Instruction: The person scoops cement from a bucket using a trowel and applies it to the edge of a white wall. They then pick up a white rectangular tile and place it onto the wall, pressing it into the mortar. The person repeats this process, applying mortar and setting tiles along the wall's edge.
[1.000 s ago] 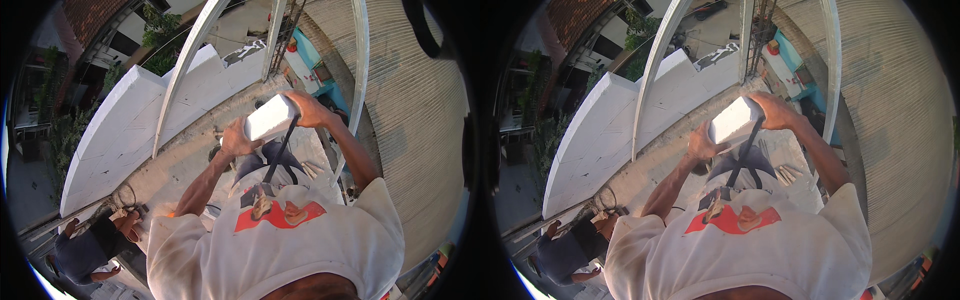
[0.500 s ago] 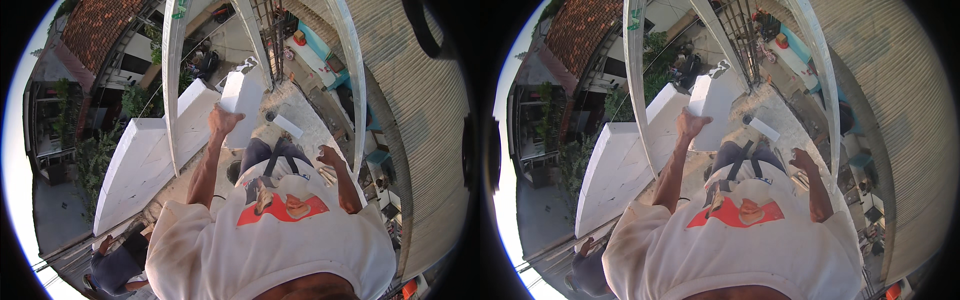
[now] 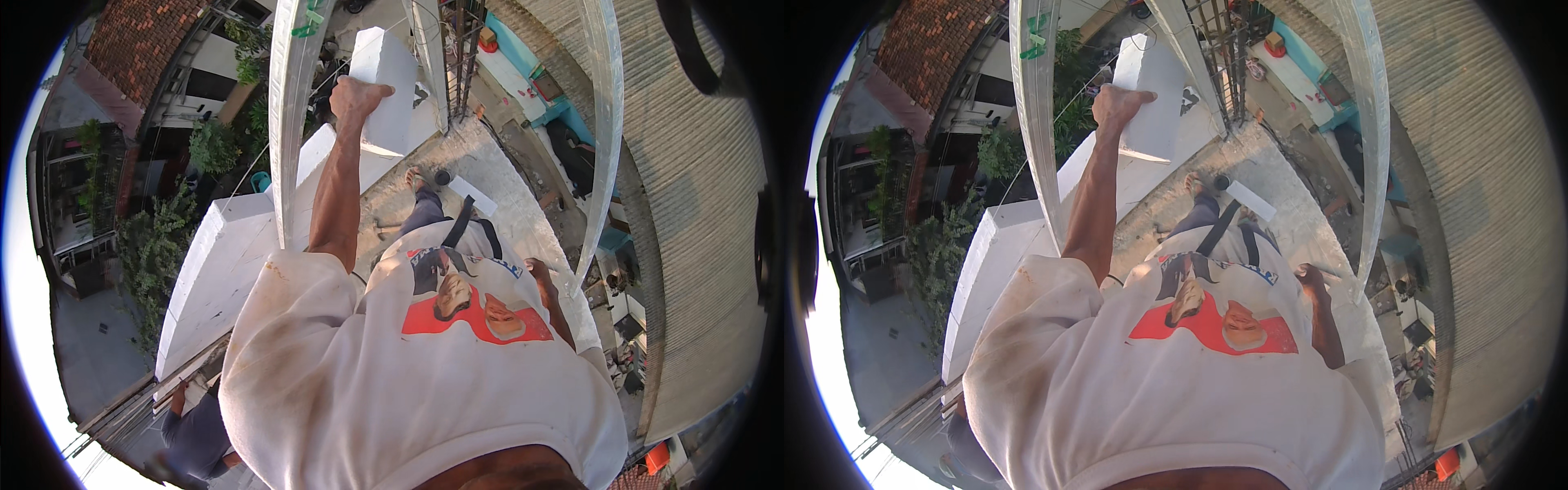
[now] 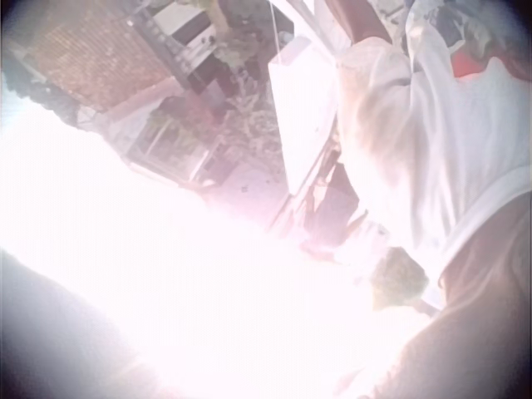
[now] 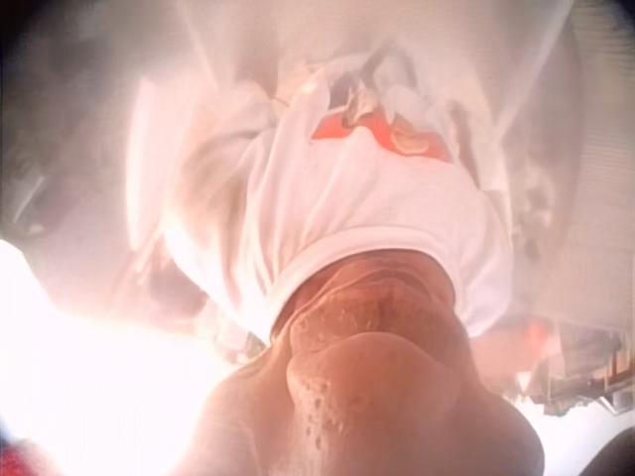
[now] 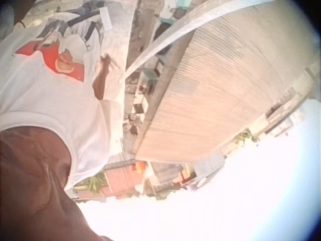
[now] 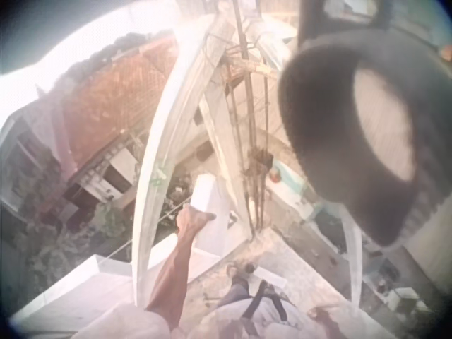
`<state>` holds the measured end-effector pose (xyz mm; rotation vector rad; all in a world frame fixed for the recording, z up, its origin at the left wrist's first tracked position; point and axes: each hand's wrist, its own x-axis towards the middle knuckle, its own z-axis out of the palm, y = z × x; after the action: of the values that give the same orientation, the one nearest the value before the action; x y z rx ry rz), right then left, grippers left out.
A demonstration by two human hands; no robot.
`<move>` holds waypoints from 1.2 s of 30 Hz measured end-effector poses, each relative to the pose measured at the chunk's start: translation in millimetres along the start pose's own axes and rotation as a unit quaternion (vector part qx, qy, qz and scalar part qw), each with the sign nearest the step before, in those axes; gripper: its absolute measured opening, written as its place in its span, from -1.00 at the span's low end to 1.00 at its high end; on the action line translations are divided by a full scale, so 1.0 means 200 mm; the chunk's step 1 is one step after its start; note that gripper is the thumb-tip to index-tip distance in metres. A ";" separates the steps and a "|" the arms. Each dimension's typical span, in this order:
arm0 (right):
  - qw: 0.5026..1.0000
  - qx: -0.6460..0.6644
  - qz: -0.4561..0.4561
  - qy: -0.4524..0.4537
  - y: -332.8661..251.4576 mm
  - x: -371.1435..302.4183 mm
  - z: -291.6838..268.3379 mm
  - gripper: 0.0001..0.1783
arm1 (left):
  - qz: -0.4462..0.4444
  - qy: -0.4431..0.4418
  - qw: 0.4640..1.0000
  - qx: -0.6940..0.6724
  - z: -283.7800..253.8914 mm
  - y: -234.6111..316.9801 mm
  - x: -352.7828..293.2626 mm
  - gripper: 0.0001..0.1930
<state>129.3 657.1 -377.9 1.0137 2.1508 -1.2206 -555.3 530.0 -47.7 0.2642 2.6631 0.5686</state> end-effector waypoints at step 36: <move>0.991 0.118 0.061 0.020 -0.88 0.04 -0.31 -0.47 | 0.165 -0.036 0.980 0.102 0.12 -0.17 0.18 -0.05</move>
<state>-17.0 656.0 -260.3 1.2573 1.9753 -1.4294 -580.8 517.9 -94.8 0.7816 2.6236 0.3706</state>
